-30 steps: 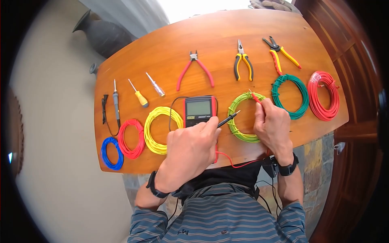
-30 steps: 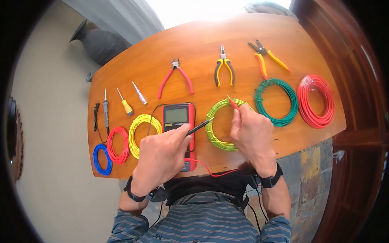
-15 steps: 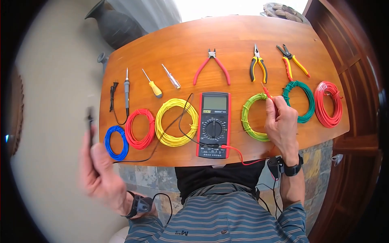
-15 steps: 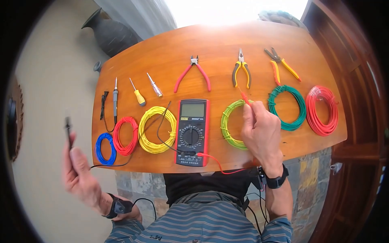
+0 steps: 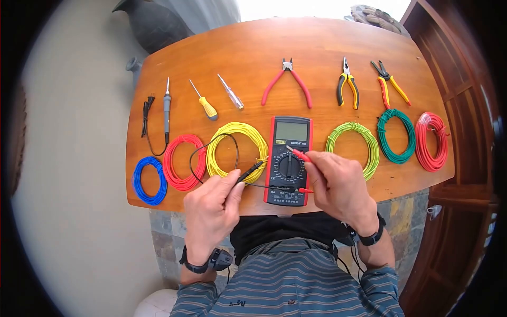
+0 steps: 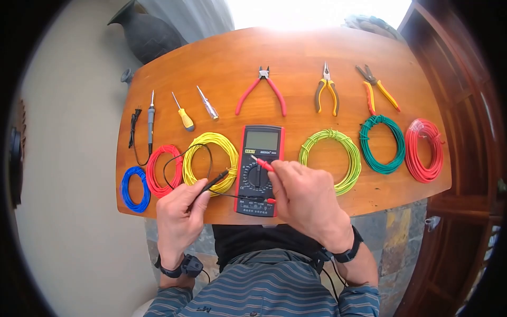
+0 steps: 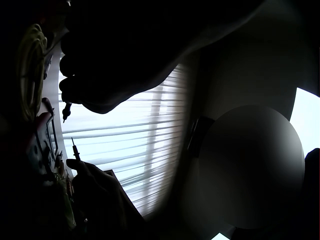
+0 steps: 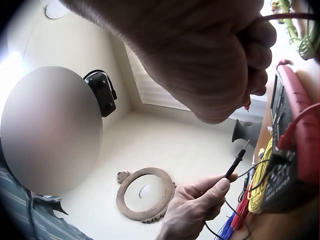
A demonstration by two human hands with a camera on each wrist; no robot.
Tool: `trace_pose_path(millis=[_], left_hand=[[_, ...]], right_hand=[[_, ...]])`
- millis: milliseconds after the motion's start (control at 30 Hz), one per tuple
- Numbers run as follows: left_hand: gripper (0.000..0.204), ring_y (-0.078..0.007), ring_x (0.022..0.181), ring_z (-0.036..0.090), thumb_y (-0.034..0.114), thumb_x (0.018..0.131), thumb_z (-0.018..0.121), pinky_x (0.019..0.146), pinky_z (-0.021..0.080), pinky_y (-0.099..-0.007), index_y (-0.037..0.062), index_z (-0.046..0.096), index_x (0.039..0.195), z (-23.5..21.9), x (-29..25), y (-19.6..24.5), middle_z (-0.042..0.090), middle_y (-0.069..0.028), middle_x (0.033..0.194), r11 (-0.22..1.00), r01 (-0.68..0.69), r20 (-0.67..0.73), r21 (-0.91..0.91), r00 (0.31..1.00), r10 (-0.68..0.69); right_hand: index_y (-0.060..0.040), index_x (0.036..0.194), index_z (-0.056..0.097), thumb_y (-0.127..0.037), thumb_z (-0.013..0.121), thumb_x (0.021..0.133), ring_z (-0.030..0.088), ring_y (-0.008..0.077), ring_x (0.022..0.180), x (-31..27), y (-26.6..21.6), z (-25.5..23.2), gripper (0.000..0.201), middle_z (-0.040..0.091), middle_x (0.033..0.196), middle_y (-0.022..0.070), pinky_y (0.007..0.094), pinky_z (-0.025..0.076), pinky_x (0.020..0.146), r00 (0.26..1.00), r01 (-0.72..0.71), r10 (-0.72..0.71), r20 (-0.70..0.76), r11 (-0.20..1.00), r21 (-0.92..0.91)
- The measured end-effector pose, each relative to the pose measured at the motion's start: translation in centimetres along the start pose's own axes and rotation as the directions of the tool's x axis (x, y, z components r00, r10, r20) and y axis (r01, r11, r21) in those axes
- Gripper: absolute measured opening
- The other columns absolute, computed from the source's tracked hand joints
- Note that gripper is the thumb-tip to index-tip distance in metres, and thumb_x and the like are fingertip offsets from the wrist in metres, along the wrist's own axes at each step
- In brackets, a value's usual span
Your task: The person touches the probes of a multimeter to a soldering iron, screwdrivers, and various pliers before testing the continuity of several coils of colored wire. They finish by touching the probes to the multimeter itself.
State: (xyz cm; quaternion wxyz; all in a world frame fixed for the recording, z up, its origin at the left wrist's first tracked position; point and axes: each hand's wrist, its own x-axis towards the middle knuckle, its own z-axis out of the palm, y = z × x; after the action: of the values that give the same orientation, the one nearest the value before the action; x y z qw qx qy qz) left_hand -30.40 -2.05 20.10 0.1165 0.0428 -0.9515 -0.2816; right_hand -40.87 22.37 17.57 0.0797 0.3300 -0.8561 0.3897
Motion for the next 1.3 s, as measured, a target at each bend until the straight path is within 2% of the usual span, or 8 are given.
trace_pose_path(millis=[100, 267, 600, 667, 867, 967, 1033, 1300], left_hand=[[0.025, -0.0239, 0.064, 0.064, 0.002, 0.094, 0.079, 0.06, 0.049, -0.0333, -0.0022, 0.079, 0.118, 0.9, 0.1, 0.0, 0.069, -0.014, 0.08, 0.997, -0.017, 0.014, -0.08, 1.0, 0.018], [0.023, -0.0298, 0.069, 0.072, 0.004, 0.093, 0.079, 0.061, 0.053, -0.037, -0.0015, 0.079, 0.116, 1.2, 0.4, 0.4, 0.074, -0.0154, 0.084, 0.999, -0.038, 0.094, -0.017, 0.995, 0.04], [0.02, -0.0318, 0.068, 0.071, 0.01, 0.093, 0.079, 0.059, 0.051, -0.0405, 0.0014, 0.079, 0.111, 1.7, 0.6, 0.2, 0.072, -0.013, 0.081, 0.998, -0.069, 0.133, -0.002, 0.989, 0.068], [0.02, -0.0321, 0.067, 0.07, 0.019, 0.095, 0.077, 0.056, 0.052, -0.0451, 0.0086, 0.078, 0.112, 1.9, 0.7, 0.2, 0.068, -0.008, 0.079, 0.994, -0.101, 0.136, 0.029, 0.986, 0.096], [0.018, -0.0326, 0.067, 0.069, 0.012, 0.094, 0.078, 0.057, 0.05, -0.0425, 0.005, 0.078, 0.111, 2.1, 1.5, 1.3, 0.069, -0.0114, 0.078, 0.995, -0.098, 0.2, 0.034, 0.976, 0.089], [0.018, -0.033, 0.068, 0.07, 0.013, 0.095, 0.078, 0.058, 0.051, -0.0431, 0.0056, 0.077, 0.112, 2.6, 1.3, 1.1, 0.07, -0.0113, 0.079, 0.994, -0.106, 0.184, 0.036, 0.978, 0.098], [0.018, -0.0332, 0.068, 0.07, 0.013, 0.096, 0.078, 0.058, 0.052, -0.0435, 0.0056, 0.077, 0.112, 2.8, 1.1, 1.0, 0.07, -0.0113, 0.079, 0.994, -0.099, 0.19, 0.037, 0.978, 0.09], [0.019, -0.0334, 0.068, 0.07, 0.014, 0.096, 0.078, 0.057, 0.051, -0.0439, 0.0053, 0.077, 0.112, 2.7, 1.1, 0.6, 0.07, -0.0111, 0.079, 0.995, -0.093, 0.2, 0.034, 0.976, 0.084]], right_hand=[[-0.0011, 0.11, 0.07, -0.004, 0.073, 0.095, 0.074, 0.0354, 0.074, -0.8, -1.0, 0.0, 0.016, 0.074, 0.087, 0.0162, 0.0433, 0.058, 0.061, 0.995, -0.047, 0.047, 0.091, 0.999, -0.006], [-0.0007, 0.112, 0.068, -0.004, 0.073, 0.095, 0.073, 0.0354, 0.07, -1.1, -1.8, 0.2, 0.018, 0.073, 0.085, 0.0155, 0.0429, 0.056, 0.058, 0.99, -0.089, 0.084, 0.115, 0.995, 0.035], [-0.0019, 0.099, 0.068, -0.003, 0.074, 0.091, 0.071, 0.0352, 0.068, -1.5, -1.8, 0.0, 0.01, 0.072, 0.081, 0.0152, 0.0441, 0.053, 0.057, 0.988, -0.112, 0.113, 0.109, 0.994, -0.01], [-0.0021, 0.097, 0.068, -0.003, 0.074, 0.09, 0.071, 0.0351, 0.068, -1.7, -1.8, -0.1, 0.009, 0.072, 0.08, 0.0149, 0.0438, 0.053, 0.057, 0.982, -0.135, 0.137, 0.132, 0.991, -0.025], [-0.0022, 0.092, 0.068, -0.003, 0.074, 0.09, 0.071, 0.0354, 0.067, -1.8, -1.7, 0.1, 0.006, 0.071, 0.077, 0.0148, 0.0436, 0.053, 0.058, 0.974, -0.167, 0.161, 0.158, 0.986, 0.027], [0.0012, 0.097, 0.071, 0.002, 0.072, 0.089, 0.073, 0.0345, 0.07, -1.6, -1.6, 0.6, 0.008, 0.071, 0.078, 0.0151, 0.0412, 0.055, 0.061, 0.965, -0.174, 0.166, 0.202, 0.985, 0.02], [-0.0019, 0.091, 0.064, -0.005, 0.073, 0.092, 0.069, 0.0369, 0.064, -1.4, -1.5, 1.0, 0.009, 0.069, 0.074, 0.0168, 0.0454, 0.052, 0.056, 0.976, -0.142, 0.137, 0.169, 0.99, 0.014], [-0.0025, 0.089, 0.063, -0.004, 0.072, 0.093, 0.069, 0.0372, 0.064, -1.0, -1.8, 0.1, 0.01, 0.068, 0.072, 0.0158, 0.0455, 0.052, 0.056, 0.969, -0.187, 0.182, 0.17, 0.982, 0.01]])
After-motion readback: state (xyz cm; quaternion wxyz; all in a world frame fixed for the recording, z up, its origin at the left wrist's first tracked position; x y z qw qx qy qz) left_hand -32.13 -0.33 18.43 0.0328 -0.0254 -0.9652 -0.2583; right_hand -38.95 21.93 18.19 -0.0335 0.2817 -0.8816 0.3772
